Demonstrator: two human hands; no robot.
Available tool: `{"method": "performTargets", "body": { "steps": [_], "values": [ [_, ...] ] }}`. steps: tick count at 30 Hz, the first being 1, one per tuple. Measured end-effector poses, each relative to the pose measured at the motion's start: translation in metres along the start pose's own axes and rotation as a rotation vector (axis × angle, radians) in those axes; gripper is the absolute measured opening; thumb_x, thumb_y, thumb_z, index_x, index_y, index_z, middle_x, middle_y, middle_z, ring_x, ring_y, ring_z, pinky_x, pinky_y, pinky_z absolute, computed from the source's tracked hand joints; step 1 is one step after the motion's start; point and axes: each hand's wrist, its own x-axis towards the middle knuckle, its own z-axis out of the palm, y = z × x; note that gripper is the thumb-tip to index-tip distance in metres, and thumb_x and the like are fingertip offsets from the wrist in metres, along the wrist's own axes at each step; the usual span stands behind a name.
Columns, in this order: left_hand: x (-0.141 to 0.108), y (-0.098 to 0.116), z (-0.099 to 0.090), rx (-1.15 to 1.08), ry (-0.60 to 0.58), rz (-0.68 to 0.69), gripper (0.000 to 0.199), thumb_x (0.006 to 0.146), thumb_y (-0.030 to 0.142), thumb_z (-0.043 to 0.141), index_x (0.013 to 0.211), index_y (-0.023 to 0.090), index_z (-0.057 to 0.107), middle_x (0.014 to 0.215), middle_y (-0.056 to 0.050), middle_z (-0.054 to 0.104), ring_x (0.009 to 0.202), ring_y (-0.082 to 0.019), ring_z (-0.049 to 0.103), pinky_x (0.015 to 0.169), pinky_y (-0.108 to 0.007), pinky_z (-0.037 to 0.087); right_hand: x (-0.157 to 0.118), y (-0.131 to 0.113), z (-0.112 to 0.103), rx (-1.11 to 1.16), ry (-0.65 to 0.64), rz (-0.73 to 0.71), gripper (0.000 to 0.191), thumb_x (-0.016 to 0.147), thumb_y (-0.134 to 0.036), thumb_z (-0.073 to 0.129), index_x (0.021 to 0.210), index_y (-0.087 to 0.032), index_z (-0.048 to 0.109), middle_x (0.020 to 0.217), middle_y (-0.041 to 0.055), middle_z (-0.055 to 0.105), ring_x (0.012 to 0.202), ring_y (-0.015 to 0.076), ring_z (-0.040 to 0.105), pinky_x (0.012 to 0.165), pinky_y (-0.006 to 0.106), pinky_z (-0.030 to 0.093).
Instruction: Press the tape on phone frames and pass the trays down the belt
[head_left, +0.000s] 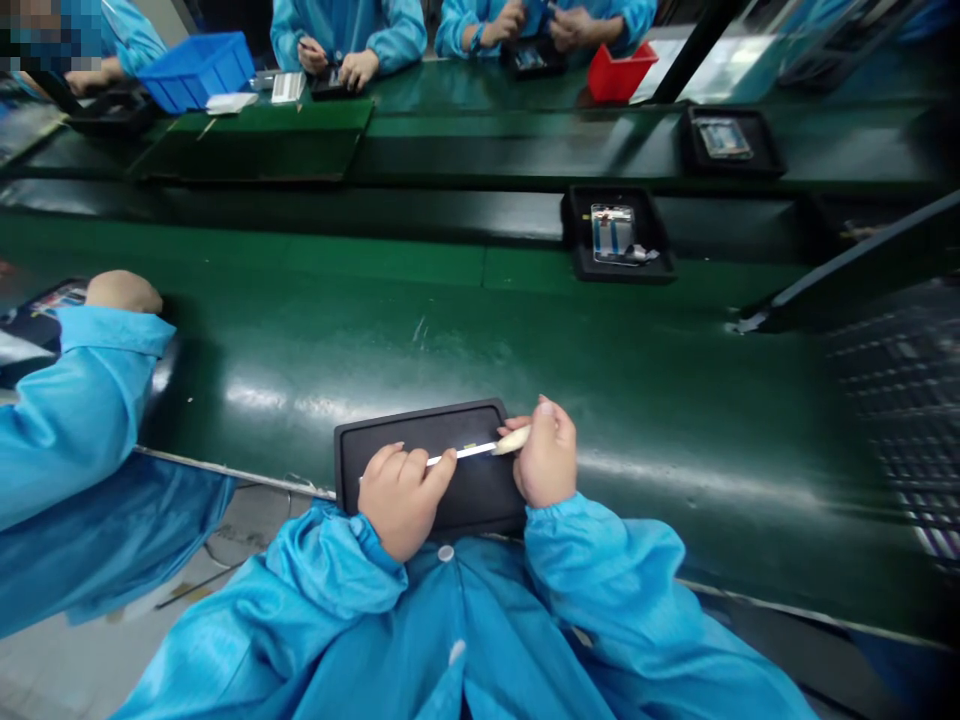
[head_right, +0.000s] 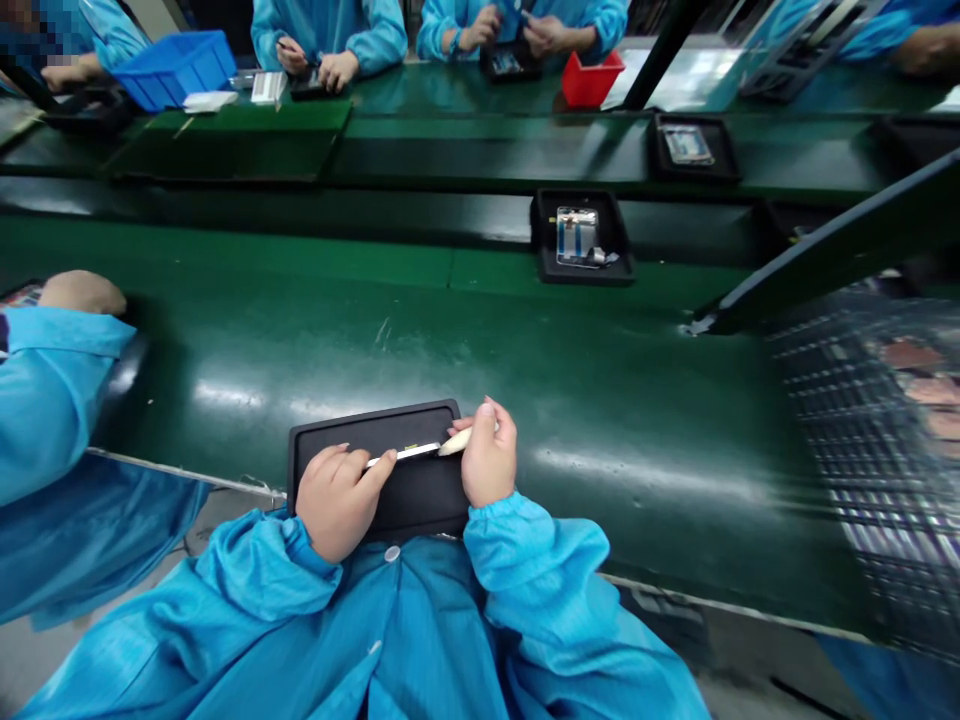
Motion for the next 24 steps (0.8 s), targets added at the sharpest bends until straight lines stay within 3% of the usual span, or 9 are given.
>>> {"method": "performTargets", "body": {
  "steps": [14,24],
  "values": [
    [0.002,0.002,-0.002,0.023,-0.061,0.028,0.027,0.078,0.013,0.046,0.098,0.027,0.059,0.067,-0.001,0.056,0.061,-0.014,0.051,0.077,-0.033,0.042,0.000,0.000,0.000,-0.005,-0.002,-0.012,0.053,0.068,-0.060,0.051,0.099,-0.017,0.048,0.053,-0.0063,0.058,0.050,0.0131,0.058,0.055,0.028,0.047],
    [0.009,0.013,-0.009,0.004,-0.163,-0.055,0.031,0.077,0.022,0.052,0.107,0.030,0.055,0.069,-0.003,0.053,0.076,-0.019,0.051,0.091,-0.044,0.036,0.002,0.002,-0.001,-0.008,-0.007,0.001,0.053,0.067,-0.060,0.052,0.099,-0.017,0.049,0.055,-0.0056,0.059,0.051,0.0137,0.059,0.055,0.028,0.047]
  ]
}}
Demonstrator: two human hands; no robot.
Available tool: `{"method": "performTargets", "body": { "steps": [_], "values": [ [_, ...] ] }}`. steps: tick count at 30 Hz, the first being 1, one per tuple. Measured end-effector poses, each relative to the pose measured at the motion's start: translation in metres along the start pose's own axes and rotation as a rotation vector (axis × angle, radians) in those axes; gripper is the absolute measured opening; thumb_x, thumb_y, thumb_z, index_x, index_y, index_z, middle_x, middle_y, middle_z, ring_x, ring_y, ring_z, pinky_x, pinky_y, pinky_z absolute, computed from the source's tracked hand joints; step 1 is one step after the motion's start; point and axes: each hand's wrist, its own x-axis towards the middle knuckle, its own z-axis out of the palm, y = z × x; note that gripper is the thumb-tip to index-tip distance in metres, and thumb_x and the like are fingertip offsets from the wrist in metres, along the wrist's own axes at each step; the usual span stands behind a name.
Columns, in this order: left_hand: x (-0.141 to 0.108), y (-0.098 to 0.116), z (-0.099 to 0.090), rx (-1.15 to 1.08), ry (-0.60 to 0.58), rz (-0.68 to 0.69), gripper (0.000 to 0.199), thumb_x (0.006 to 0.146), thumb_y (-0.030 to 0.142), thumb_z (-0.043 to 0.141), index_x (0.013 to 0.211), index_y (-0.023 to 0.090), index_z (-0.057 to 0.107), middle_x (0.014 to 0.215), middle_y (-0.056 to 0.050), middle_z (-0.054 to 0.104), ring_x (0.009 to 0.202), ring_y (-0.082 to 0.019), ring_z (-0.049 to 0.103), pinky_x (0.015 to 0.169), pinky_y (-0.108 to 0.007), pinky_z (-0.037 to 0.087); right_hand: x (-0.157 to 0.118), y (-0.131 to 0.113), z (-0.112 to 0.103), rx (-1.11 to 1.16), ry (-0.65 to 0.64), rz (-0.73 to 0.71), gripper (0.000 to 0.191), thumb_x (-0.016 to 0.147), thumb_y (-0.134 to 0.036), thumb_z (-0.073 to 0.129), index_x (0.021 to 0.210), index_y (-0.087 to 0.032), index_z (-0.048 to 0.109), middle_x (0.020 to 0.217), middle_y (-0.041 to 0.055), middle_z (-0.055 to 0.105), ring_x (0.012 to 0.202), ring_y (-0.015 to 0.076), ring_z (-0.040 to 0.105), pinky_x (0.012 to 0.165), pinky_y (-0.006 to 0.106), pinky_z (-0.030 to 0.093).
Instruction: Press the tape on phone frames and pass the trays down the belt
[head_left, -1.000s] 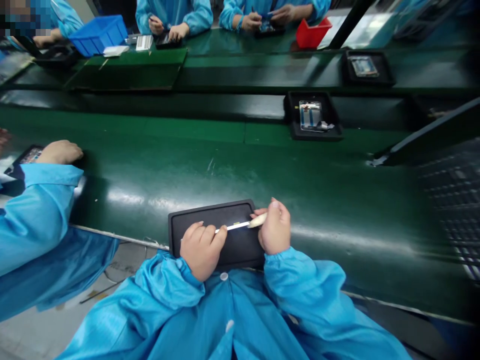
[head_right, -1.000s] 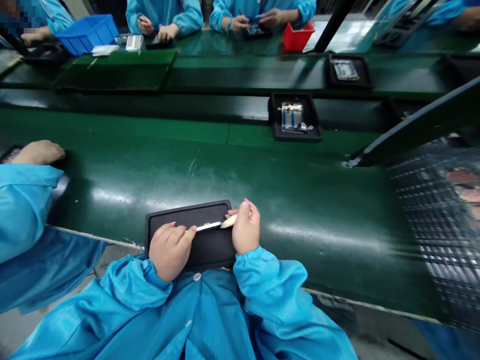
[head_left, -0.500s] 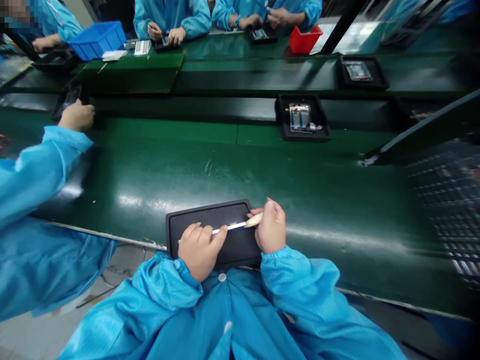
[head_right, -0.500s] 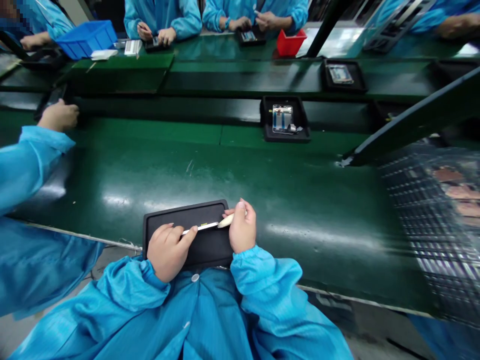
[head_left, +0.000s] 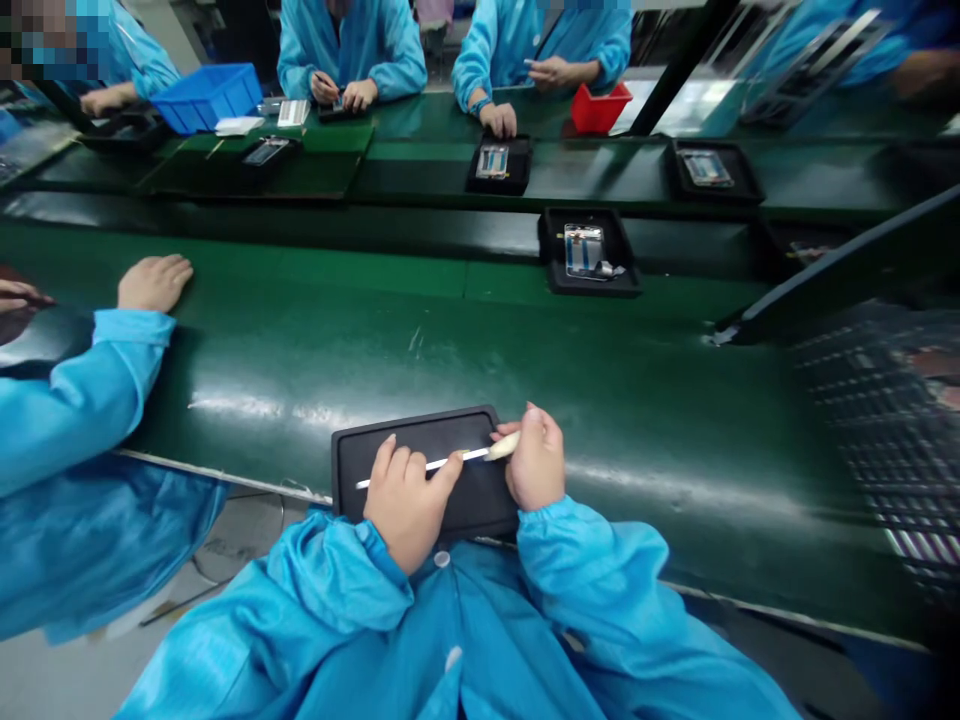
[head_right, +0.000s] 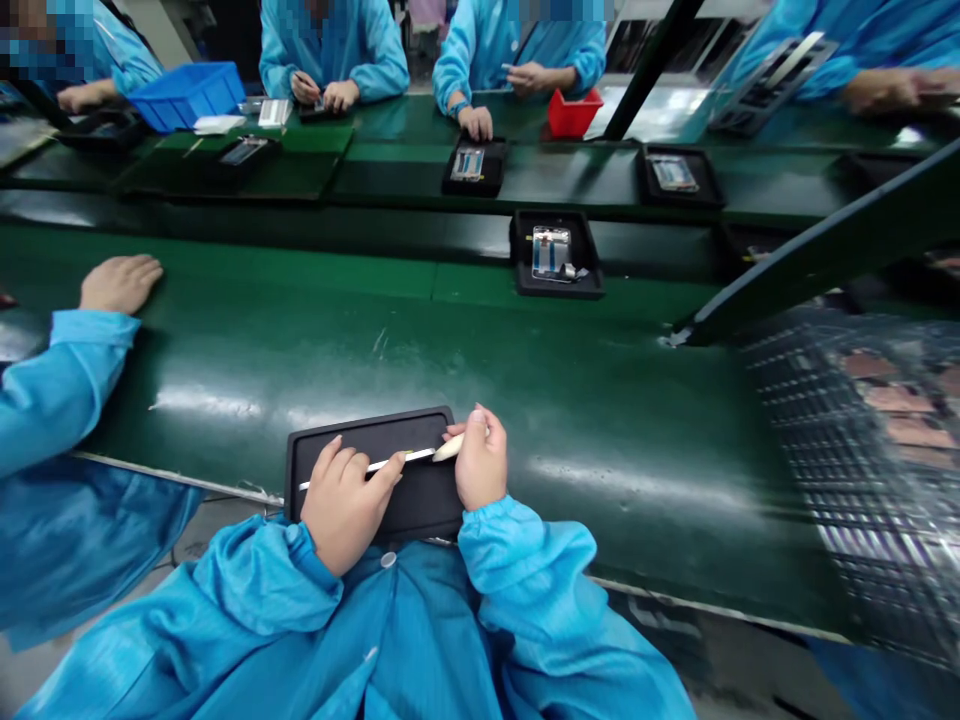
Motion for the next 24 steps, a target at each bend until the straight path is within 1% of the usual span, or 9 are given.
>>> {"method": "performTargets", "body": {
  "steps": [5,8,11,13,15,17,20,22,24],
  "values": [
    [0.001,0.000,0.003,0.003,0.007,0.004,0.028,0.078,0.023,0.052,0.104,0.031,0.056,0.066,-0.003,0.052,0.076,-0.019,0.051,0.091,-0.043,0.036,0.000,0.000,0.001,-0.007,0.008,-0.003,0.051,0.068,-0.059,0.052,0.098,-0.017,0.049,0.055,-0.0054,0.059,0.051,0.0133,0.059,0.054,0.027,0.046],
    [0.001,-0.001,0.005,-0.016,0.040,-0.003,0.027,0.079,0.022,0.050,0.104,0.031,0.057,0.064,-0.002,0.052,0.075,-0.018,0.051,0.091,-0.043,0.036,0.000,0.000,0.001,-0.010,0.007,-0.004,0.051,0.068,-0.059,0.052,0.098,-0.017,0.049,0.055,-0.0053,0.059,0.052,0.0135,0.059,0.054,0.027,0.046],
    [0.001,-0.004,0.006,-0.033,0.088,0.023,0.024,0.080,0.025,0.049,0.102,0.029,0.058,0.065,-0.002,0.053,0.075,-0.017,0.052,0.090,-0.041,0.037,0.000,0.001,0.000,-0.005,0.008,-0.001,0.051,0.069,-0.058,0.052,0.099,-0.017,0.049,0.056,-0.0053,0.058,0.052,0.0135,0.059,0.056,0.028,0.047],
    [0.000,-0.008,0.004,-0.033,0.104,0.042,0.024,0.080,0.028,0.050,0.103,0.026,0.058,0.070,-0.003,0.056,0.080,-0.018,0.053,0.091,-0.040,0.037,0.000,0.001,0.000,-0.002,0.006,0.002,0.051,0.069,-0.059,0.051,0.098,-0.017,0.049,0.056,-0.0052,0.058,0.052,0.0136,0.059,0.056,0.028,0.047],
    [-0.002,-0.015,0.003,-0.013,0.099,0.006,0.026,0.080,0.031,0.049,0.103,0.023,0.059,0.078,-0.005,0.059,0.088,-0.021,0.052,0.092,-0.042,0.035,0.001,0.002,0.000,0.003,-0.003,0.002,0.051,0.068,-0.059,0.052,0.098,-0.017,0.049,0.056,-0.0052,0.059,0.053,0.0135,0.059,0.056,0.028,0.046],
    [-0.001,-0.025,0.003,0.010,0.062,-0.074,0.027,0.081,0.031,0.047,0.104,0.022,0.059,0.082,-0.006,0.060,0.091,-0.024,0.051,0.091,-0.044,0.035,0.001,0.002,0.000,0.008,-0.009,0.000,0.051,0.068,-0.059,0.052,0.098,-0.017,0.049,0.056,-0.0053,0.059,0.053,0.0134,0.059,0.056,0.028,0.046],
    [0.004,-0.039,0.012,-0.019,-0.065,-0.159,0.030,0.083,0.033,0.043,0.109,0.022,0.057,0.084,-0.006,0.062,0.087,-0.023,0.053,0.087,-0.043,0.038,0.001,0.001,0.000,0.011,-0.010,-0.002,0.052,0.069,-0.059,0.051,0.099,-0.017,0.049,0.056,-0.0056,0.058,0.053,0.0133,0.059,0.056,0.028,0.047],
    [0.007,-0.045,0.022,-0.067,-0.175,-0.128,0.031,0.083,0.034,0.043,0.108,0.021,0.056,0.090,-0.006,0.063,0.088,-0.023,0.053,0.085,-0.041,0.039,0.001,0.001,0.000,0.014,-0.003,0.001,0.053,0.069,-0.059,0.050,0.100,-0.017,0.048,0.056,-0.0057,0.058,0.053,0.0134,0.059,0.056,0.028,0.047],
    [0.008,-0.050,0.031,-0.091,-0.240,-0.080,0.031,0.083,0.035,0.044,0.107,0.022,0.057,0.100,-0.006,0.061,0.095,-0.024,0.051,0.087,-0.042,0.038,0.001,0.001,0.000,0.016,0.013,0.005,0.052,0.069,-0.059,0.050,0.100,-0.017,0.048,0.056,-0.0056,0.058,0.054,0.0135,0.059,0.056,0.028,0.047]
  ]
}}
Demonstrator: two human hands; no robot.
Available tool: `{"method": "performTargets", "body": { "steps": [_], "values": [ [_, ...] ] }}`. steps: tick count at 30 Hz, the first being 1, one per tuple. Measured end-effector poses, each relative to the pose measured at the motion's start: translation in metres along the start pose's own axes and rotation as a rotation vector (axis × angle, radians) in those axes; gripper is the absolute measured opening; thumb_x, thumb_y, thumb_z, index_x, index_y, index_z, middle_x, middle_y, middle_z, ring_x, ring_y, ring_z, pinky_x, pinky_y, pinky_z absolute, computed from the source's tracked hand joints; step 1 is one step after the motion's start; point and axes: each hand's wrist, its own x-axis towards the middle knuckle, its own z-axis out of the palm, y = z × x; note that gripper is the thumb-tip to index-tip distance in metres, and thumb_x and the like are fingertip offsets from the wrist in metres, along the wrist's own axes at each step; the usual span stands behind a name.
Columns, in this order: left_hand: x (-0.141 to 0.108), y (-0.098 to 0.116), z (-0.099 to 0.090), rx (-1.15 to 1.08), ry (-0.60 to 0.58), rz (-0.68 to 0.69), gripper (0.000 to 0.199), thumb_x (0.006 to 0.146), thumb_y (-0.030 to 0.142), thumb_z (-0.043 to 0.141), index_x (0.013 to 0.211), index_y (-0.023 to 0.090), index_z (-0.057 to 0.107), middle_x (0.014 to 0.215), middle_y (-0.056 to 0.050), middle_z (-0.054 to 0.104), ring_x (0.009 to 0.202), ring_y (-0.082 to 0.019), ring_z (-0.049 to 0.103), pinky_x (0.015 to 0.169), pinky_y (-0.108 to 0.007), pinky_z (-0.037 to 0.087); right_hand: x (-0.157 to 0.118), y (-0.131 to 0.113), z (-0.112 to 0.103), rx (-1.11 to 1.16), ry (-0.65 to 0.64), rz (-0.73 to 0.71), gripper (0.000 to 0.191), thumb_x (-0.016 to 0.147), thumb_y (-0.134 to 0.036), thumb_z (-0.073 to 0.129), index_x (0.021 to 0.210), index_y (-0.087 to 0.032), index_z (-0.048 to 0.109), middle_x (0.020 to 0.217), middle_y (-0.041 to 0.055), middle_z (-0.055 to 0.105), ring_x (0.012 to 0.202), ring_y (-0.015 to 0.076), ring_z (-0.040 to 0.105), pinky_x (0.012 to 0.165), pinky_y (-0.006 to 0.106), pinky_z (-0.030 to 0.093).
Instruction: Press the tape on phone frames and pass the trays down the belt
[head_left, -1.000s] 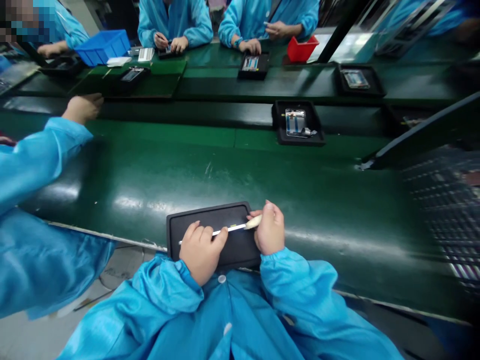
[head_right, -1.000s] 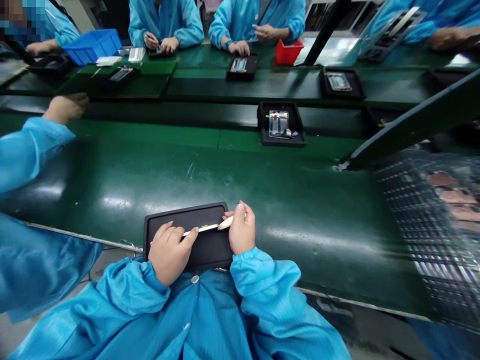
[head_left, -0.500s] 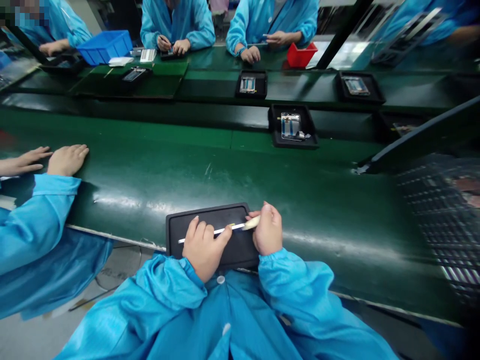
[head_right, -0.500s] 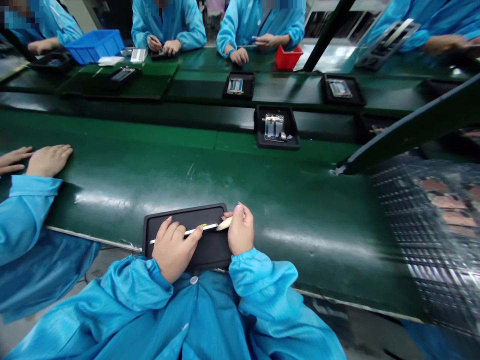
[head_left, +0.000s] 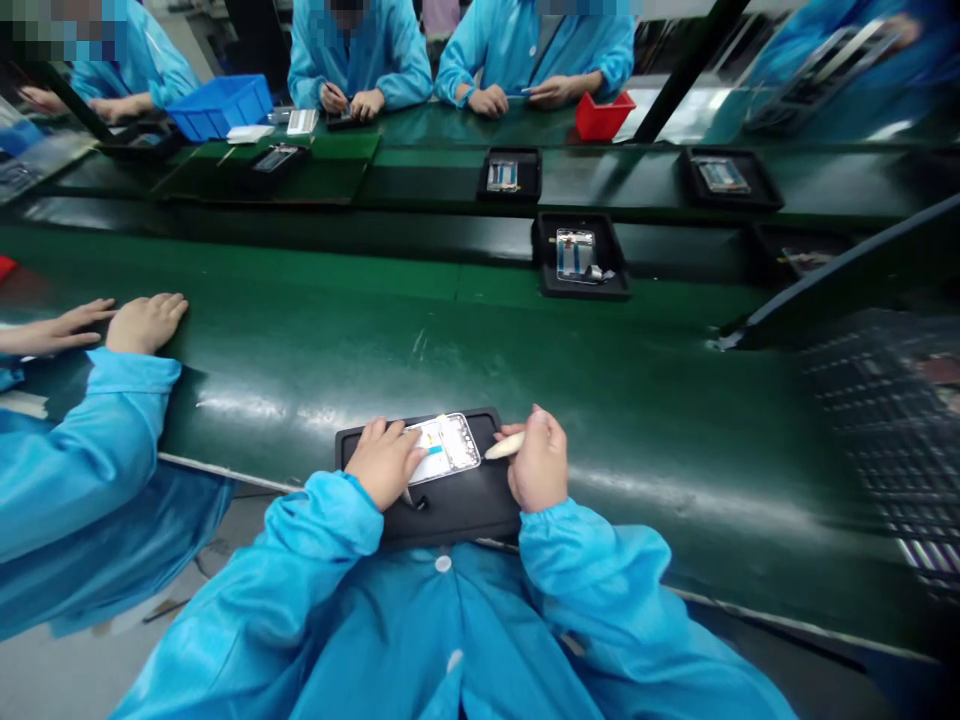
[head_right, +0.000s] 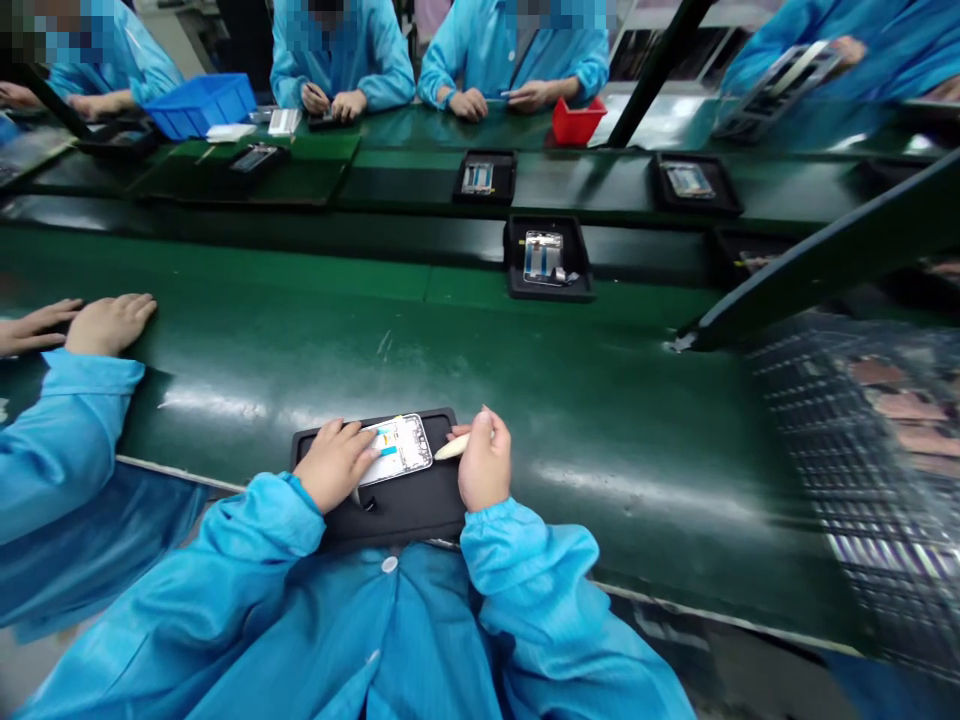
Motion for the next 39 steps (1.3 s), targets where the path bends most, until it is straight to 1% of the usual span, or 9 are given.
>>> {"method": "performTargets", "body": {
  "steps": [8,15,18,22,26,30,33,35,39],
  "values": [
    [-0.019,-0.023,0.007,0.017,0.070,-0.216,0.038,0.084,0.037,0.039,0.113,0.018,0.054,0.105,-0.010,0.060,0.101,-0.029,0.047,0.088,-0.046,0.036,0.001,0.000,0.001,0.037,-0.006,0.035,0.051,0.068,-0.059,0.052,0.100,-0.019,0.047,0.057,-0.0057,0.058,0.057,0.0141,0.060,0.057,0.029,0.049],
    [-0.018,-0.002,0.012,0.028,-0.034,-0.137,0.035,0.078,0.044,0.048,0.104,0.024,0.061,0.116,-0.012,0.054,0.108,-0.032,0.046,0.092,-0.054,0.030,0.001,-0.002,0.001,0.042,-0.002,0.043,0.051,0.069,-0.059,0.051,0.099,-0.018,0.047,0.057,-0.0063,0.057,0.056,0.0130,0.060,0.059,0.029,0.049],
    [-0.026,-0.010,0.011,-0.014,-0.004,-0.134,0.035,0.080,0.041,0.046,0.108,0.025,0.058,0.114,-0.010,0.056,0.108,-0.031,0.047,0.092,-0.051,0.032,0.001,-0.004,0.002,0.035,-0.001,0.073,0.051,0.070,-0.059,0.050,0.100,-0.018,0.047,0.058,-0.0058,0.058,0.055,0.0128,0.059,0.057,0.027,0.049],
    [-0.042,-0.047,0.007,-0.065,0.069,-0.476,0.042,0.082,0.039,0.040,0.113,0.013,0.053,0.104,-0.015,0.061,0.099,-0.027,0.055,0.085,-0.041,0.042,0.001,-0.006,0.003,0.087,0.015,0.106,0.050,0.067,-0.058,0.053,0.099,-0.019,0.047,0.055,-0.0065,0.057,0.054,0.0123,0.059,0.058,0.027,0.050],
    [-0.045,-0.071,0.002,-0.350,-0.162,-0.772,0.056,0.077,0.043,0.046,0.121,0.008,0.043,0.111,-0.017,0.057,0.103,-0.024,0.054,0.085,-0.033,0.042,0.002,-0.009,0.003,0.121,0.029,0.169,0.051,0.064,-0.055,0.058,0.097,-0.018,0.046,0.053,-0.0069,0.057,0.052,0.0119,0.058,0.055,0.025,0.050],
    [-0.026,-0.071,-0.003,-0.691,-0.309,-0.794,0.065,0.072,0.037,0.053,0.129,0.012,0.034,0.121,-0.013,0.051,0.111,-0.022,0.048,0.092,-0.029,0.036,0.005,-0.013,0.001,0.092,-0.038,0.262,0.051,0.062,-0.052,0.062,0.097,-0.018,0.047,0.056,-0.0061,0.058,0.055,0.0120,0.059,0.054,0.023,0.049],
    [-0.014,-0.069,-0.008,-0.766,-0.322,-0.750,0.045,0.066,0.032,0.058,0.109,0.018,0.055,0.102,-0.007,0.063,0.095,-0.023,0.058,0.083,-0.030,0.043,0.011,-0.016,-0.005,0.074,-0.066,0.310,0.049,0.061,-0.050,0.064,0.094,-0.019,0.047,0.057,-0.0058,0.057,0.054,0.0122,0.059,0.051,0.022,0.049],
    [-0.012,-0.070,-0.011,-0.827,-0.358,-0.738,0.030,0.067,0.033,0.056,0.093,0.022,0.062,0.076,-0.001,0.065,0.069,-0.020,0.062,0.062,-0.030,0.048,0.019,-0.018,-0.012,0.060,-0.045,0.317,0.047,0.060,-0.049,0.064,0.092,-0.019,0.047,0.058,-0.0050,0.058,0.052,0.0125,0.058,0.048,0.022,0.048],
    [-0.011,-0.087,-0.017,-0.921,-0.299,-0.811,0.024,0.072,0.034,0.048,0.090,0.026,0.061,0.051,0.006,0.053,0.040,-0.012,0.051,0.036,-0.022,0.038,0.036,-0.018,-0.027,0.058,0.079,0.332,0.040,0.060,-0.046,0.062,0.085,-0.021,0.044,0.060,-0.0024,0.058,0.052,0.0136,0.057,0.047,0.023,0.048]
  ]
}}
